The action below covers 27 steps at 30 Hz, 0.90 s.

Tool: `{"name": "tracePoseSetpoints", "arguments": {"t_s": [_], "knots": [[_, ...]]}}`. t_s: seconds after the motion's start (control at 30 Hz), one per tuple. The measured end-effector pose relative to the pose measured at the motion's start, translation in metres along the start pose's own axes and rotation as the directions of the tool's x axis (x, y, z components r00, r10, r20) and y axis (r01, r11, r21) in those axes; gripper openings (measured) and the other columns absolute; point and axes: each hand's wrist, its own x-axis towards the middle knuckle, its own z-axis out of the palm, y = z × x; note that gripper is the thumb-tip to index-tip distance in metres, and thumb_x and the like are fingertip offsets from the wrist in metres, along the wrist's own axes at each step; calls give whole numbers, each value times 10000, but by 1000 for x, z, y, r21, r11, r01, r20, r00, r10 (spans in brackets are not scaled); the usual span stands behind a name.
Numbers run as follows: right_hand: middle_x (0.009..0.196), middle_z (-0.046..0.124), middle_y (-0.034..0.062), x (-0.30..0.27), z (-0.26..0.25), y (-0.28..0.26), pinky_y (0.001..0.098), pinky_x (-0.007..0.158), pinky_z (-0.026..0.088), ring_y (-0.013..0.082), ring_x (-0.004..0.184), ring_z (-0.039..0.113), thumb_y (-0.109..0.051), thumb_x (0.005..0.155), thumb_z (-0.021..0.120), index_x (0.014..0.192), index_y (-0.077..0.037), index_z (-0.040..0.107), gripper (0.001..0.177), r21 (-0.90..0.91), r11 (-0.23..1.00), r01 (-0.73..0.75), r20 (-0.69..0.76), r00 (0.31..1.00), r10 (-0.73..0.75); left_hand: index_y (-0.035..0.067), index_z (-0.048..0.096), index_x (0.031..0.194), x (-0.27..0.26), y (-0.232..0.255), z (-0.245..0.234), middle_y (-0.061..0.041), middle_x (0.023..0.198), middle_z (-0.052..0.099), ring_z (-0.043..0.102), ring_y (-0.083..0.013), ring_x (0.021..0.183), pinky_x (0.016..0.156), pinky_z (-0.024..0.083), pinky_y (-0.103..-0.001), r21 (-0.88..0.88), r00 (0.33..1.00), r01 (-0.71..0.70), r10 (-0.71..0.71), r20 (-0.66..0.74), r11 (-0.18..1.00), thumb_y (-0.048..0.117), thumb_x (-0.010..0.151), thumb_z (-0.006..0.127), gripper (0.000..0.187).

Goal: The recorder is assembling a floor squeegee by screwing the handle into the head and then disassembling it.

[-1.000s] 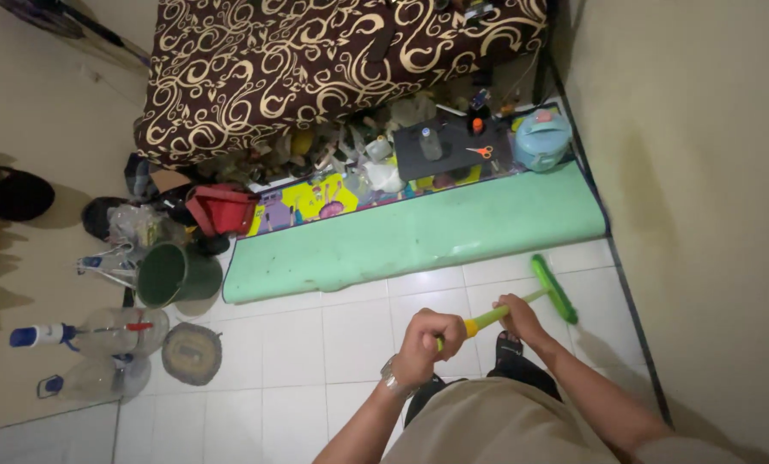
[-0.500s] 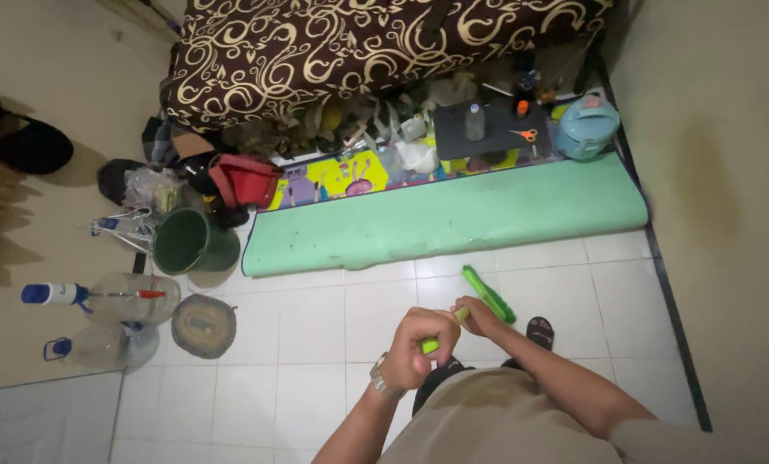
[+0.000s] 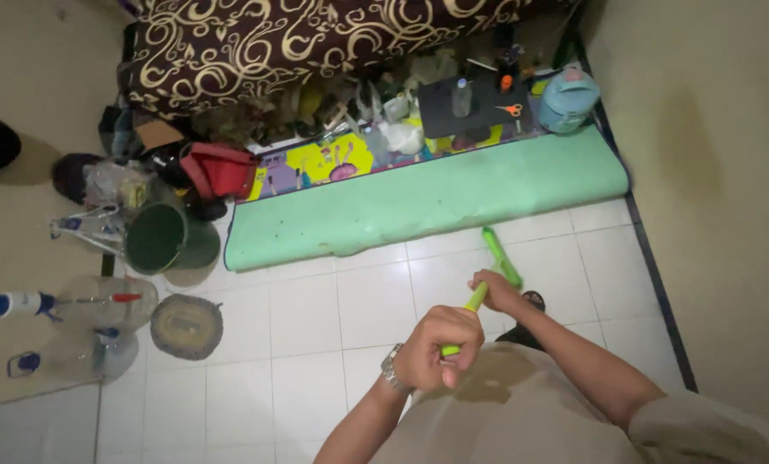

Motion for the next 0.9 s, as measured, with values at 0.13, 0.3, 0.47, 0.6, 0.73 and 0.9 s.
{"name": "tracePoseSetpoints", "arguments": {"t_s": [0.13,0.3,0.47,0.6,0.73,0.9], "knots": [[766,582,178,-4,-65,8,475,677,453,393,735,564,-222,973,631,754,-54,590,279,-43,999,3,-39,999,-4,115,396,658,25,-14,8,15,639,442,489,-225,629,650,406,-326,11,1000,-9,8,16,1000,807,944,490,755],[766,570,175,-19,-134,54,495,700,455,409,776,575,-243,949,629,745,-52,584,283,-187,982,-31,-203,979,-8,100,422,686,70,-57,28,-7,660,505,530,-232,660,755,453,-356,-23,998,20,-19,66,1000,762,970,523,727],[781,588,179,-40,-191,125,502,718,468,412,793,599,-256,961,640,739,-46,589,310,-250,950,-187,-177,973,145,73,435,695,127,-110,60,-27,664,510,521,-231,647,717,451,-359,-28,997,67,-66,30,997,686,1016,539,700],[783,594,192,-49,-225,175,504,699,475,432,794,598,-223,931,638,770,-56,612,234,-232,966,-110,-220,974,58,58,444,715,162,-164,85,-26,669,491,498,-192,624,629,408,-323,-50,992,122,-124,-31,991,693,1000,539,702],[751,606,185,-52,-244,187,494,674,478,423,768,604,-233,890,641,756,-62,608,220,-145,989,9,-228,973,-42,79,440,699,208,-166,99,-15,673,492,498,-164,613,619,398,-307,-43,988,149,-151,-36,988,719,1006,514,713],[759,588,208,-44,-259,182,496,688,472,436,758,588,-253,923,638,751,-41,596,276,-102,985,-137,-155,981,120,81,424,683,241,-159,110,-19,637,484,532,-186,604,590,414,-320,-35,982,178,-180,-49,983,742,990,501,733]]}}
